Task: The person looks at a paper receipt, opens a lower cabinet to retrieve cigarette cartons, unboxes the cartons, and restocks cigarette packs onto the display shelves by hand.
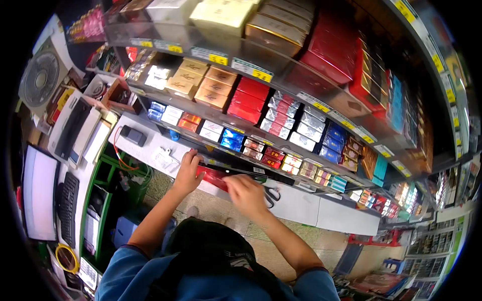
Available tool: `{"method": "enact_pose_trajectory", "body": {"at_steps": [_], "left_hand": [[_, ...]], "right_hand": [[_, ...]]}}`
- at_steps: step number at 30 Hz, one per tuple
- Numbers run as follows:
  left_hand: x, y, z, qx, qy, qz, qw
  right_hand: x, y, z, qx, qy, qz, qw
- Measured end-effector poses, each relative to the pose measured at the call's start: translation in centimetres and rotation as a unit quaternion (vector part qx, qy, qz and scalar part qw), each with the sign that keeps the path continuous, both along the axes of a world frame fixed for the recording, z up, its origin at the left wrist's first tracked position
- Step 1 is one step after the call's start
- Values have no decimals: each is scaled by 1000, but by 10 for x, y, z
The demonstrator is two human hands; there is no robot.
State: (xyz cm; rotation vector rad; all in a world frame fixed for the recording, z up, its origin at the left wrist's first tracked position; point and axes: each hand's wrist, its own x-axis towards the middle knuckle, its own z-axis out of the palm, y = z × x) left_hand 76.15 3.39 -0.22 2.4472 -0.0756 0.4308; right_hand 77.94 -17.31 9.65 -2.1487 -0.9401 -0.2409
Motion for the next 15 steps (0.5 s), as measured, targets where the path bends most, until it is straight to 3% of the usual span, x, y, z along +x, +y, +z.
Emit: {"method": "enact_pose_trajectory", "body": {"at_steps": [4,6,11,15], "left_hand": [[4,1,1,-52,-27,7,998],[2,3,1,-149,-16,64,987],[2,2,-11,-96,-61,81,990],[3,0,-12,-116,-22,63,991]], "right_hand": [[30,35,-53,-39,54,-27,997],[36,41,-63,-58,75,-36,995],[38,51,-72,-95,-3,-41,995],[44,58,-73,-90,-48,-42,994]]}}
